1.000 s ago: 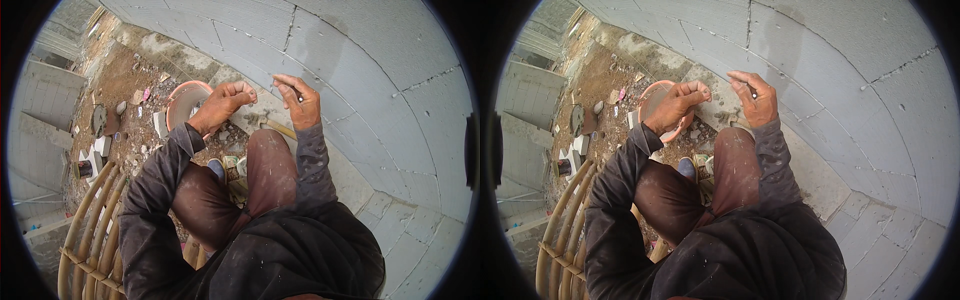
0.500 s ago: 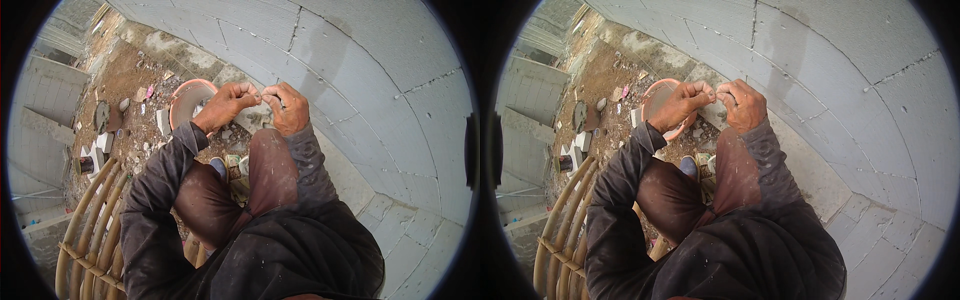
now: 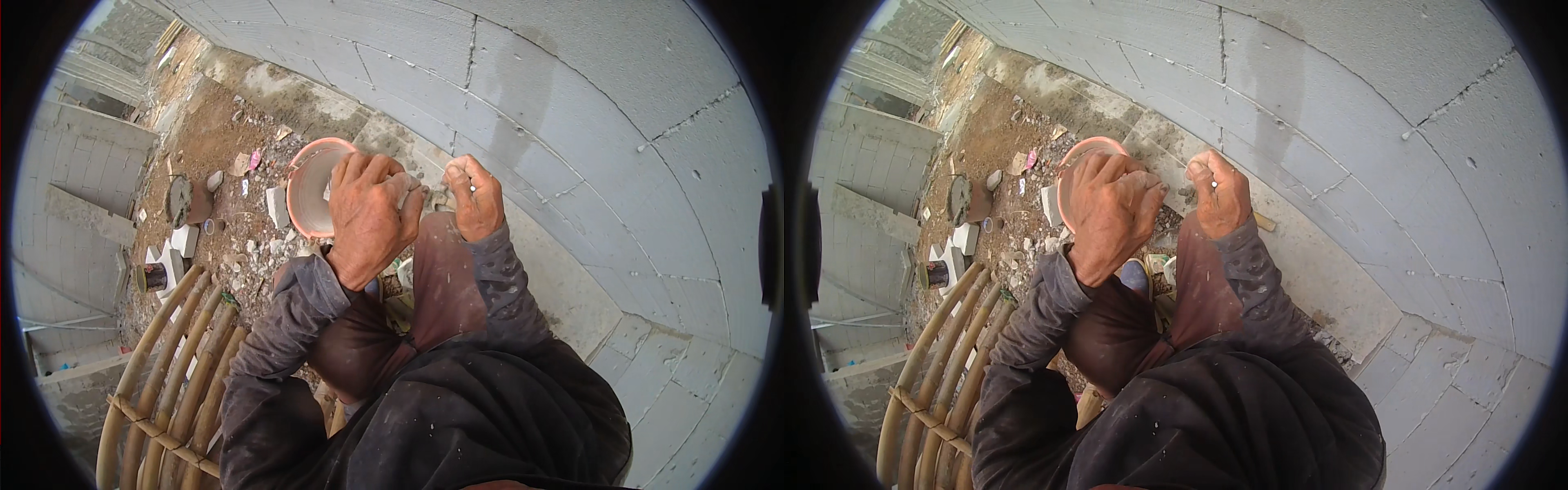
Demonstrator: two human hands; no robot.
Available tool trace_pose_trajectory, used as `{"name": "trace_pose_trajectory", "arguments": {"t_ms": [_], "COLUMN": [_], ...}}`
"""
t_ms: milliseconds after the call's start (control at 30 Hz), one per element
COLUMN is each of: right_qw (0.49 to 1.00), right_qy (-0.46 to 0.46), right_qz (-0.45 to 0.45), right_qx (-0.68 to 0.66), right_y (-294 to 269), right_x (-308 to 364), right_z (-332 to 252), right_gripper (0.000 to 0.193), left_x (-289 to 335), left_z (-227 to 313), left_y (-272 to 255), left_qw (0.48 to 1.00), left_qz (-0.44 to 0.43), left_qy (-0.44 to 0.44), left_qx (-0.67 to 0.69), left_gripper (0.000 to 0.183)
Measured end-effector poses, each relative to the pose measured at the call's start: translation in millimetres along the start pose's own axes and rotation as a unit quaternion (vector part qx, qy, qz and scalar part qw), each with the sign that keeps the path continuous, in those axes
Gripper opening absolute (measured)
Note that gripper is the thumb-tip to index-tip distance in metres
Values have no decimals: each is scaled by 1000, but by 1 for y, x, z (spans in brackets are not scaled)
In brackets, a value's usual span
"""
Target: The person attaches a string line to a corner of a brick wall using a nail and a hammer, then adjusts the tension and position of the string across the wall structure.
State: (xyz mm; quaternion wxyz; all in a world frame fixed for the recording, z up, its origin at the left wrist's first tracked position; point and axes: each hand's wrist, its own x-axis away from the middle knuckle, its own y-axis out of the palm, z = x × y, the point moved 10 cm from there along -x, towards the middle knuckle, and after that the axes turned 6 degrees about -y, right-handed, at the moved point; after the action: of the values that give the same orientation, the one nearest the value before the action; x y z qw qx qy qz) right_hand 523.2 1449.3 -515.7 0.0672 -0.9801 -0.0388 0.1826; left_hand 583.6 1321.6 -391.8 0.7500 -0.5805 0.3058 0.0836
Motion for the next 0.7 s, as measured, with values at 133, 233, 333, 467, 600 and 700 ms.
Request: {"name": "trace_pose_trajectory", "arguments": {"t_ms": [133, 233, 333, 467, 600, 700], "right_qw": [1000, 1000, 1000, 999, 1000, 998], "right_qy": [6, -19, -10, -18, 0, -22], "right_qz": [20, 10, 21, 23, 12, 23], "right_qx": [-6, 17, -11, -13, -28, -60], "right_y": [-9, -6, 0, 4, 9, 9], "right_x": [-1, 3, 9, 16, 22, 23], "right_z": [-3, -9, -7, -7, -5, -16], "right_gripper": [21, 22, 21, 17, 12, 10], "left_x": [63, 65, 79, 88, 88, 86], "left_z": [-39, -36, -44, -44, -53, -62], "left_y": [91, 104, 121, 128, 132, 128], "left_qw": [835, 693, 571, 448, 455, 494], "left_qz": [-270, -211, -205, -195, -163, -139], "left_qy": [-340, -402, -490, -522, -525, -511], "left_qx": [338, 559, 626, 699, 700, 690], "left_gripper": [21, 27, 28, 24, 19, 16]}}
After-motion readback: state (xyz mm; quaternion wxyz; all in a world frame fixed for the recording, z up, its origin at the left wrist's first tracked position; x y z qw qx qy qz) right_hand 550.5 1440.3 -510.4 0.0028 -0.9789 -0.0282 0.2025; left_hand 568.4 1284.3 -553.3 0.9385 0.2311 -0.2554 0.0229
